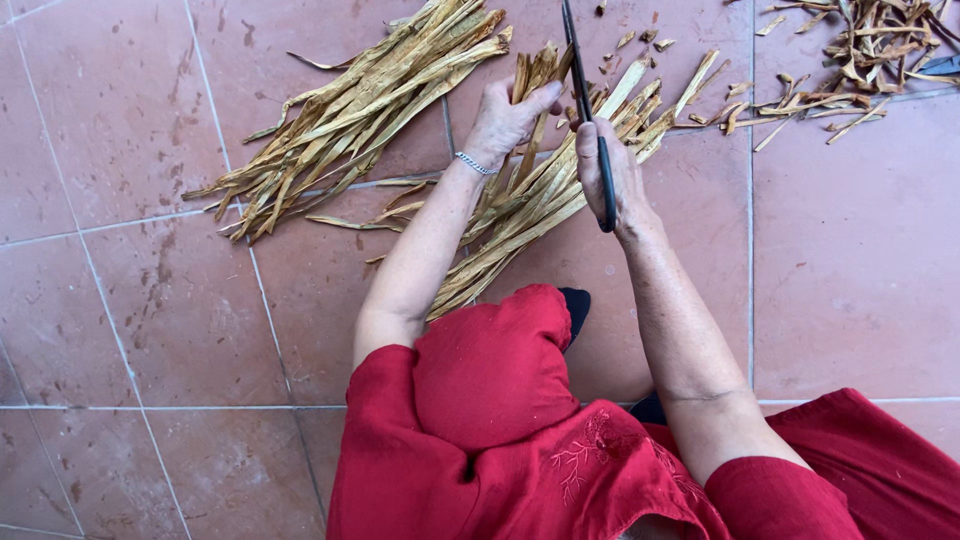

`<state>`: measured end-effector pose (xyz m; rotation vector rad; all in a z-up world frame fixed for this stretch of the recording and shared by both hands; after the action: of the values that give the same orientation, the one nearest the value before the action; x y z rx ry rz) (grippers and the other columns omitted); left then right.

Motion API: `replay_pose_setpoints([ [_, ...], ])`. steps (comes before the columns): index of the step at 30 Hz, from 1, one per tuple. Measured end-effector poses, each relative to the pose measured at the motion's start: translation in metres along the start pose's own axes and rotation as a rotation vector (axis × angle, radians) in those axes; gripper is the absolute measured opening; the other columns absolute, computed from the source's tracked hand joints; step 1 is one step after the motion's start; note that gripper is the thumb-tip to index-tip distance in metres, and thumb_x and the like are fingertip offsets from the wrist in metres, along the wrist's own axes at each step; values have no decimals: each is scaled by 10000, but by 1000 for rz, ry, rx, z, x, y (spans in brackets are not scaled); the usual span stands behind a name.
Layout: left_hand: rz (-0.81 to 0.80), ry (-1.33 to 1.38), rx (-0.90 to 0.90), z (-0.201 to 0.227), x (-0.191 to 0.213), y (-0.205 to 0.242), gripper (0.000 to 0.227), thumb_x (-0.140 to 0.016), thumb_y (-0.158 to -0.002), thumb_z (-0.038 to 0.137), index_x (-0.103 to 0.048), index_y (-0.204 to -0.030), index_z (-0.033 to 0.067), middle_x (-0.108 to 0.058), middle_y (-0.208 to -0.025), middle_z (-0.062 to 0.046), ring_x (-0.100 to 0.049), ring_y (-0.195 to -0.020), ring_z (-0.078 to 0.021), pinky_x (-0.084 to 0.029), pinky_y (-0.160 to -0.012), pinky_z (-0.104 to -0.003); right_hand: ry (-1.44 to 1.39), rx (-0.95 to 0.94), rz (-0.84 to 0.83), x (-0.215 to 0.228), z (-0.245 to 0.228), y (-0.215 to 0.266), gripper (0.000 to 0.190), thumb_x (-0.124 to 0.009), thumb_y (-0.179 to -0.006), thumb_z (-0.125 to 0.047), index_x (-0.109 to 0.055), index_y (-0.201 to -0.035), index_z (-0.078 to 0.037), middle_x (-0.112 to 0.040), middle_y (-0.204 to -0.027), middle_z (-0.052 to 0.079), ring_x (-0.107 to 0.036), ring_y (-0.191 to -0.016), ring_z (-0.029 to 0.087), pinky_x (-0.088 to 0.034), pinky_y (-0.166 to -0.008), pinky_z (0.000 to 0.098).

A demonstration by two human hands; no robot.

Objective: The person sits on a tiled floor and uses scissors to cut a bundle of dried leaves into smaller pieces. After cutting, the person gathers the leaves into a neat bundle and dips the ends into a blue basin of water.

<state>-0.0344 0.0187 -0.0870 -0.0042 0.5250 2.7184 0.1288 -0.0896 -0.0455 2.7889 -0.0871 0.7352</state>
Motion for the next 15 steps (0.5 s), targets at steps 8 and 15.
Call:
replay_pose_setpoints([
  [8, -34, 62, 93, -9, -2, -2, 224, -762, -918, 267, -729, -1014, 67, -704, -727, -5, -522, -551, -66, -382, -482, -242, -169, 45, 135, -15, 15, 3, 671, -301, -1119, -606, -660, -1183, -42, -596, -707, 74, -631, -687, 201, -511, -663, 370],
  [15, 58, -302, -290, 23, 92, -8, 260, -655, -1075, 244, -754, -954, 37, -789, -880, -47, -724, -819, -118, -582, -813, -307, -517, -132, 256, 33, 64, -15, 775, -346, -1032, -743, -681, -1171, -59, -533, -636, -59, -486, -505, 47, -396, -428, 234],
])
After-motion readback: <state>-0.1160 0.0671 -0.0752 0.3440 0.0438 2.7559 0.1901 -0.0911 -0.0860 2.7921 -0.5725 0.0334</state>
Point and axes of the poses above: each hand's wrist, its own y-axis away from the middle knuckle, its own x-axis out of the back of the hand, z = x × y, the point moved 4 cm from there along -y, towards the middle knuckle
